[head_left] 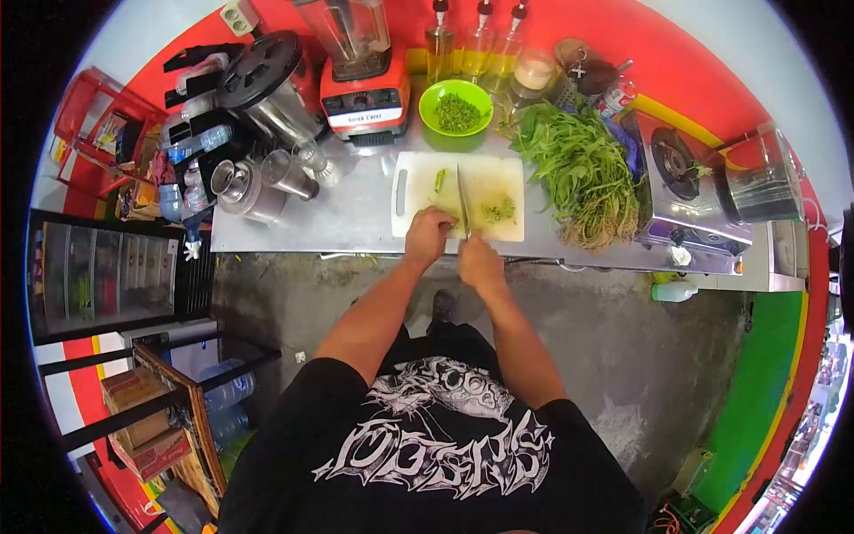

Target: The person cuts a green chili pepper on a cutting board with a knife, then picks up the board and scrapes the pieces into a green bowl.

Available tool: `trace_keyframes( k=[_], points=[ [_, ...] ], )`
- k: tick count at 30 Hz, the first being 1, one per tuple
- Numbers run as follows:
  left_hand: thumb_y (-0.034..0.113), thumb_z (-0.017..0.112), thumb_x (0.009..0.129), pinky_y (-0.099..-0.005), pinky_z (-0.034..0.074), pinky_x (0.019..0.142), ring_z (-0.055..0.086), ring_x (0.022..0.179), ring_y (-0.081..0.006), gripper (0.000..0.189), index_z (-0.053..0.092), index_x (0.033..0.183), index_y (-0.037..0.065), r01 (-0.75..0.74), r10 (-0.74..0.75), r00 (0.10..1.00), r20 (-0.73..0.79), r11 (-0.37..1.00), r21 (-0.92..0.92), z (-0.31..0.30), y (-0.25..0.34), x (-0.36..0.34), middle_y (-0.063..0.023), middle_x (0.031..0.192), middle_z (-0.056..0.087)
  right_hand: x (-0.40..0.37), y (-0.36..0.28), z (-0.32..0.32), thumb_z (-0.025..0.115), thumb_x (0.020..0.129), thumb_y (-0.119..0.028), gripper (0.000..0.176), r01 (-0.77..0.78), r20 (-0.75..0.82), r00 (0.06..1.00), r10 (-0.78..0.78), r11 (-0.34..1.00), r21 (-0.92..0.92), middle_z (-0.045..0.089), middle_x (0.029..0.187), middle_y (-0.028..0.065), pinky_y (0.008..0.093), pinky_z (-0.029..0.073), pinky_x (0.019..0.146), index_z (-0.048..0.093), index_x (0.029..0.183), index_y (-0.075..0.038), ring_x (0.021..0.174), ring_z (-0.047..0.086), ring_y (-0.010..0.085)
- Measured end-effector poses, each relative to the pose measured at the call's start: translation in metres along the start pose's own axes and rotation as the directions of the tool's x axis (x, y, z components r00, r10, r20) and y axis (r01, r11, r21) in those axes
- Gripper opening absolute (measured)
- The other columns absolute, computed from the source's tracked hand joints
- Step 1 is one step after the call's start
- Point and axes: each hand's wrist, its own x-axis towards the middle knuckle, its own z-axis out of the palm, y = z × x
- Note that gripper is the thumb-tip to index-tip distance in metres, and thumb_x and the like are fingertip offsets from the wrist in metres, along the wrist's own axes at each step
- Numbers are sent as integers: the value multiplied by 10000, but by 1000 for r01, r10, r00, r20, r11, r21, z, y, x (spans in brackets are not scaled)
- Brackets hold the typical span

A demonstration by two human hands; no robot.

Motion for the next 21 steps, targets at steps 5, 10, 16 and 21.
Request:
trace_keyframes(
  k=[5,10,16,21],
  points=[
    [2,680,838,-421,508,857,635,935,-349,174,782,957,78,-28,28,999,-20,999,-20,-3,-3,1,-152,935,680,1,3,6,464,1026,-314,415,-10,-36,999,11,999,32,678,1039,334,590,502,887,475,1211,57,989,659,515],
    [3,649,865,-428,502,909,611,1020,-346,215,780,994,116,30,-29,998,49,999,-14,-6,4,0,-122,989,683,-3,-5,-14,472,1018,-316,425,5,12,1000,-4,997,-81,681,1062,326,583,494,911,480,1215,61,1007,661,504],
    [-34,660,826,-446,496,859,616,934,-360,238,751,1003,97,-10,9,1000,-8,1000,-16,-3,4,1,-155,928,651,-6,-7,5,495,969,-198,373,-6,20,1000,7,999,-38,687,1068,322,556,520,900,480,1223,74,1022,670,489],
    [-47,663,818,-447,506,835,624,908,-367,237,740,1000,83,-21,21,1000,8,1000,0,-1,1,4,-160,935,649,5,-9,-5,512,919,-127,373,50,-14,999,-51,997,-62,682,1056,338,546,534,888,481,1213,101,1003,680,485]
  ],
)
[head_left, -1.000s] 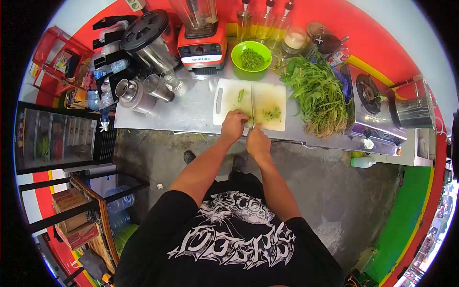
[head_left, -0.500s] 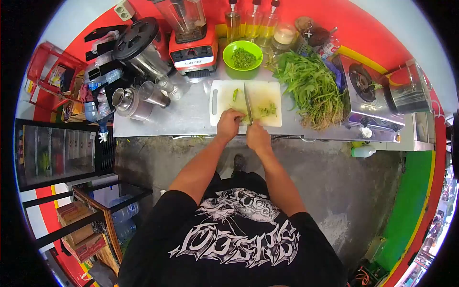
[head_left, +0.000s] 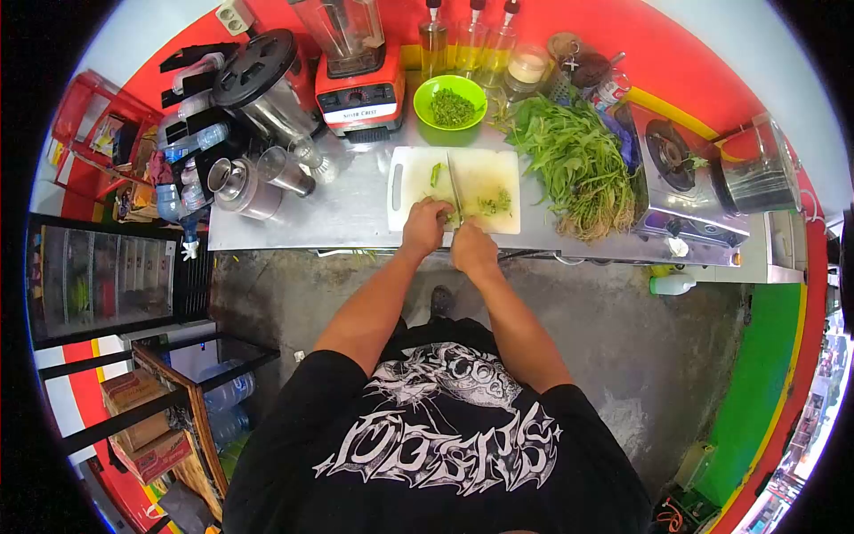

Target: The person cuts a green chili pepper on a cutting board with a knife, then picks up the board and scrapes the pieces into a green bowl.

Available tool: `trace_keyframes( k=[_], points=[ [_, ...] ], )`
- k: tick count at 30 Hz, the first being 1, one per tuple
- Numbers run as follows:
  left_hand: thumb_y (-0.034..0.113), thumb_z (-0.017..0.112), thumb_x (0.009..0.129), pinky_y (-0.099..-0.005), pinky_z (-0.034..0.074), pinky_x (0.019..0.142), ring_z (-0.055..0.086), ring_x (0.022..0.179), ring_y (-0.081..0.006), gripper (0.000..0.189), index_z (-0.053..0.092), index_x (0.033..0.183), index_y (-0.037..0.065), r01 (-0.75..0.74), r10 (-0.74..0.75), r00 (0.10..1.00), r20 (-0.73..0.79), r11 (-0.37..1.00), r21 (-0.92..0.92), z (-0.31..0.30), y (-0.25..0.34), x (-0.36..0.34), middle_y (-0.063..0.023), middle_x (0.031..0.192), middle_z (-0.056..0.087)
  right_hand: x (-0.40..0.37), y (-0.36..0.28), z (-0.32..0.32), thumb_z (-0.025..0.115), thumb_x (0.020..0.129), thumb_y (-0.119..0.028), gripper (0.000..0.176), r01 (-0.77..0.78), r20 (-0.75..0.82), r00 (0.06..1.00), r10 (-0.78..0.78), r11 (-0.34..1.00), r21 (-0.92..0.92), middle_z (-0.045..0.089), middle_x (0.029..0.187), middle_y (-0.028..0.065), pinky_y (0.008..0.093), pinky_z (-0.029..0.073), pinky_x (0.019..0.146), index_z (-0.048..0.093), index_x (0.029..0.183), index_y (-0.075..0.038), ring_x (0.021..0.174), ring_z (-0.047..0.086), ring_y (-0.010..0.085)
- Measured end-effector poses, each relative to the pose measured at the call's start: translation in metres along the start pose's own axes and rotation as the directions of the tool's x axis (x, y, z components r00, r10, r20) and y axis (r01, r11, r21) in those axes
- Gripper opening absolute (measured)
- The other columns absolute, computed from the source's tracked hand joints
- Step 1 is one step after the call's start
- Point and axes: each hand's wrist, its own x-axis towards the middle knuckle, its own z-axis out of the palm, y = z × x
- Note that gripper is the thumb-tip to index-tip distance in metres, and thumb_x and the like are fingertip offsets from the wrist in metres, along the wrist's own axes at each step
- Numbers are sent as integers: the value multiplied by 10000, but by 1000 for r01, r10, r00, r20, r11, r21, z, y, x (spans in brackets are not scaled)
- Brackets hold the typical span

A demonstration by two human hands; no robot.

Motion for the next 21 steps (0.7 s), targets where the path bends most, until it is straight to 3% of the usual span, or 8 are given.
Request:
trace_keyframes(
  k=[3,5,11,21],
  points=[
    [-55,660,816,-448,512,811,625,884,-372,239,736,999,79,-28,28,1000,-7,1000,-7,0,-3,-1,-167,935,647,-8,-2,0,505,919,-109,357,3,44,999,-1,999,-35,684,1064,332,538,542,879,497,1209,98,1001,686,477],
    [-43,659,824,-456,504,836,619,914,-378,244,734,1015,88,31,-32,998,53,999,12,-2,-1,1,-169,948,646,-12,-1,9,503,920,-103,338,-53,35,998,53,998,-23,688,1073,322,525,546,881,514,1198,88,1006,689,469],
    [-24,663,830,-465,489,898,602,976,-388,253,725,1043,98,28,-31,997,66,999,40,-3,0,0,-162,981,650,0,-10,-3,531,913,-99,325,-25,19,1000,25,1000,-4,692,1079,311,536,535,898,516,1184,81,1015,687,466],
    [-44,647,818,-465,502,865,614,969,-388,241,732,1008,78,53,-53,998,37,998,14,-2,3,-2,-173,987,659,-10,-10,8,491,954,-118,312,-81,50,995,83,996,-39,698,1092,305,511,545,905,502,1221,45,1040,695,435]
  ],
)
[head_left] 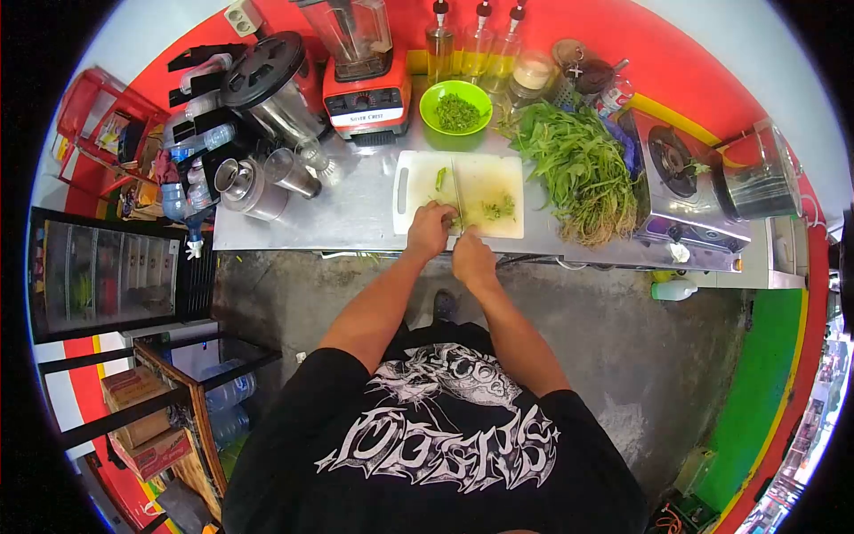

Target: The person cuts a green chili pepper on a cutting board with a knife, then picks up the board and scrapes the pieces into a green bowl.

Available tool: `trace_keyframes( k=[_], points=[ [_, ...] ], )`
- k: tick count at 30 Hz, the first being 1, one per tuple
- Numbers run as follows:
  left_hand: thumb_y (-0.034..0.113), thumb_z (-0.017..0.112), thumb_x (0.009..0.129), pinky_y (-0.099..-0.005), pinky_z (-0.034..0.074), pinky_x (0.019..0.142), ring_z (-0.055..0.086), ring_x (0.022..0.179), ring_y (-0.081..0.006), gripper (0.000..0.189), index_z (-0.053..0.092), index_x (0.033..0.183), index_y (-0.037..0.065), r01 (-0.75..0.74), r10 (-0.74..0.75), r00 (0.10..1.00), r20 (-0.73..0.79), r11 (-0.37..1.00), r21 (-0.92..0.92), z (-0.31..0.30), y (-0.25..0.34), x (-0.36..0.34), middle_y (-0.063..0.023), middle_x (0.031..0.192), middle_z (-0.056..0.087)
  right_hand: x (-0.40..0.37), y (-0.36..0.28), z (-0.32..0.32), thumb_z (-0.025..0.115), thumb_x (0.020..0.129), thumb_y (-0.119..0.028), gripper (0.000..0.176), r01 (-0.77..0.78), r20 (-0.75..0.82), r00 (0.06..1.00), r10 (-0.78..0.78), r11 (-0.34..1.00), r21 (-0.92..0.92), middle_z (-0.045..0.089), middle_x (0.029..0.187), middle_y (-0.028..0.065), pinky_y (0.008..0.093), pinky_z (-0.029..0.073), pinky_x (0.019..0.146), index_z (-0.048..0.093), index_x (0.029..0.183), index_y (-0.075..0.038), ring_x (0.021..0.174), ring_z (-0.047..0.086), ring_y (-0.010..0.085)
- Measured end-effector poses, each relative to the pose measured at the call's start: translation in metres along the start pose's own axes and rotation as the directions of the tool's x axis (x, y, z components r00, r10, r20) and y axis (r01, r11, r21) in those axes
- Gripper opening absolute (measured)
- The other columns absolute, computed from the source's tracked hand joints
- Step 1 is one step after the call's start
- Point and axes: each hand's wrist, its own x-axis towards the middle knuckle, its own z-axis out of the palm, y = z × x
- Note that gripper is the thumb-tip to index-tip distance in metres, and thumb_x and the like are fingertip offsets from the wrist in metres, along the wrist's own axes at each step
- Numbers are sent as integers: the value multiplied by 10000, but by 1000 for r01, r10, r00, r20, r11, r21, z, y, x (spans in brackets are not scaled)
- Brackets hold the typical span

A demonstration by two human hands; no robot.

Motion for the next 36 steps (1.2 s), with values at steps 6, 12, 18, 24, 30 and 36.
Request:
trace_keyframes(
  k=[6,12,18,24,30,36],
  points=[
    [-7,645,845,-457,500,863,599,959,-382,209,747,1006,78,-90,93,991,-96,995,41,4,3,-7,-159,986,665,0,10,-1,509,951,-118,332,11,-25,1000,-12,1000,-8,711,1071,280,507,554,885,473,1241,40,1018,702,434],
    [75,668,864,-418,530,874,614,979,-339,166,779,985,98,-95,109,990,-83,983,158,2,13,-12,-110,992,680,-1,31,-11,495,964,-145,311,-3,-94,996,3,1000,11,707,1033,284,541,537,880,472,1224,23,1011,691,458],
    [93,717,822,-427,520,871,620,955,-339,131,779,937,93,-129,140,990,-26,958,255,4,10,3,-112,967,712,4,46,-17,536,933,-102,328,-82,-130,988,83,997,17,704,1054,290,530,546,879,476,1230,25,1023,690,455],
    [112,735,794,-423,528,858,621,956,-335,86,779,868,106,-182,172,983,58,923,338,9,16,17,-99,947,710,-4,34,-20,515,960,-159,326,-22,-124,992,27,999,41,697,1041,309,541,545,872,485,1215,43,990,691,471],
    [103,730,783,-419,532,854,622,958,-329,92,780,859,117,-119,117,993,26,932,341,6,23,15,-94,942,703,-1,22,-10,510,974,-186,320,-12,-81,997,17,998,59,692,1055,314,546,541,884,500,1195,45,1002,686,474],
    [82,698,794,-425,540,857,627,951,-340,137,778,897,123,-88,68,995,68,930,356,7,21,15,-105,948,701,-14,10,-11,500,964,-135,252,20,-86,996,-22,999,-26,714,1026,282,524,561,848,509,1147,38,979,708,438]
  ],
)
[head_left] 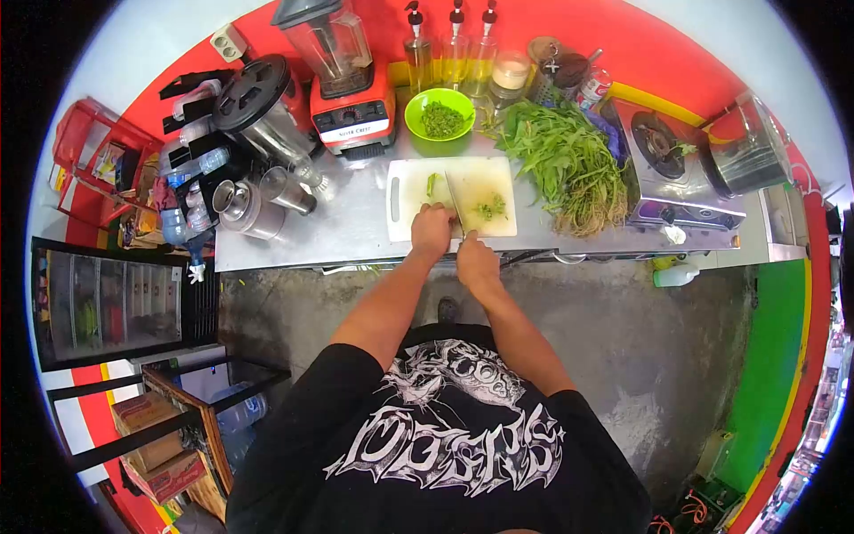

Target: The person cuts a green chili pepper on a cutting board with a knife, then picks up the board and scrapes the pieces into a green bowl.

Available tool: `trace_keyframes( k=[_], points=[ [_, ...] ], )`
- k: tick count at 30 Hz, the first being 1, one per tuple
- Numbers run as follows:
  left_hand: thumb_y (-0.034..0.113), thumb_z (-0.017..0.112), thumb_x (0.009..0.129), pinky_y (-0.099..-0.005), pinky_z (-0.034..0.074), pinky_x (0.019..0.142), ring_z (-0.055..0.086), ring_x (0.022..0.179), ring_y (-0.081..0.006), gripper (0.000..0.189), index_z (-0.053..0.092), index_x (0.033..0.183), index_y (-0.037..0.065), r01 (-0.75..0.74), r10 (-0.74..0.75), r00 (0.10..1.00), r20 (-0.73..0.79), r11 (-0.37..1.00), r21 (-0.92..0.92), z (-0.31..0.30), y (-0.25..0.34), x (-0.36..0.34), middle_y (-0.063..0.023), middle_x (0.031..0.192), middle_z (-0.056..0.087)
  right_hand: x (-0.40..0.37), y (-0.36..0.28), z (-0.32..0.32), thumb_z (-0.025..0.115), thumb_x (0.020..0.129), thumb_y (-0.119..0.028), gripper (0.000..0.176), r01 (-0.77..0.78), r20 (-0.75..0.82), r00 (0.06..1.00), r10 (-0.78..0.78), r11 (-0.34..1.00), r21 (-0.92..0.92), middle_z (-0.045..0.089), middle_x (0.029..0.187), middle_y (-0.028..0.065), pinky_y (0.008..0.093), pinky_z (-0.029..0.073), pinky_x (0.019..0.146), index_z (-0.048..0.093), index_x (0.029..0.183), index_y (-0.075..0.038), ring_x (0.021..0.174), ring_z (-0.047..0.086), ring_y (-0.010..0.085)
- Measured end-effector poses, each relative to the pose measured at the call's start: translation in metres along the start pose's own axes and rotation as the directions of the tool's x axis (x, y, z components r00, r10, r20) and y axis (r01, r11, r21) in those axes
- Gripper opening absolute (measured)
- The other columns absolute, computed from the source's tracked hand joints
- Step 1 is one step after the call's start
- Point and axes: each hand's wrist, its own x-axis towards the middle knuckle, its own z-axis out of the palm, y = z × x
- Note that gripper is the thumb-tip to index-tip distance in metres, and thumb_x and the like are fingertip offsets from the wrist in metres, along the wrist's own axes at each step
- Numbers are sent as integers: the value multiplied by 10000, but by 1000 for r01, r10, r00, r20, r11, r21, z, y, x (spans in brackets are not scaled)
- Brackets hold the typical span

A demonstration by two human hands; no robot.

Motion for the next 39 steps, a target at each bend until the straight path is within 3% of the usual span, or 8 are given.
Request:
trace_keyframes(
  k=[4,6,13,18,21,24,29,39],
  points=[
    [85,672,827,-434,548,843,654,974,-336,143,780,901,143,13,-20,998,-68,995,-95,-1,-1,-5,-112,992,712,2,-9,-2,517,942,-86,332,-115,93,990,106,989,94,682,1134,313,519,540,900,468,1240,53,1064,680,450],
    [76,679,821,-433,549,813,674,945,-356,146,763,935,113,147,-138,989,55,952,-267,-5,-2,-3,-138,983,717,11,-8,-1,525,935,-73,331,-114,74,992,106,987,109,688,1125,304,514,537,907,471,1238,49,1076,682,431],
    [94,711,802,-428,546,782,705,883,-331,127,736,927,87,229,-189,966,177,943,-242,1,-14,14,-133,902,742,6,-16,-12,584,896,-65,344,-87,113,990,85,996,6,706,1093,272,509,537,908,490,1209,43,1056,690,425],
    [82,717,790,-430,545,767,706,874,-327,110,723,899,66,278,-242,956,163,926,-256,-10,-3,10,-132,885,739,16,-4,13,583,888,-63,309,-69,48,997,66,995,75,707,1065,275,513,541,898,511,1166,51,1039,691,433],
    [102,734,809,-443,542,771,697,881,-345,118,719,925,90,178,-136,977,165,945,-276,-5,-12,9,-120,894,736,22,-5,-1,578,885,-59,307,-31,52,998,27,997,77,702,1065,287,515,540,895,516,1164,55,1035,686,450],
    [132,735,824,-445,561,801,709,931,-315,148,754,969,150,202,-165,971,174,955,-216,-7,-10,7,-96,949,750,17,-6,-8,564,889,-67,302,14,52,998,-17,998,55,696,1074,294,519,541,892,528,1167,46,1030,684,459],
    [130,721,842,-447,536,822,684,948,-344,121,722,961,107,158,-133,978,159,975,-157,-6,-11,5,-108,975,737,13,-6,9,552,904,-98,318,-79,50,996,75,992,95,689,1122,293,523,532,914,540,1186,48,1060,675,460],
    [115,690,844,-465,516,875,638,963,-390,134,718,969,76,-33,49,997,63,973,-228,-1,-23,1,-171,956,685,10,-9,2,527,931,-96,314,-59,71,996,52,993,104,678,1155,298,520,532,917,501,1209,48,1053,679,458]
  ],
)
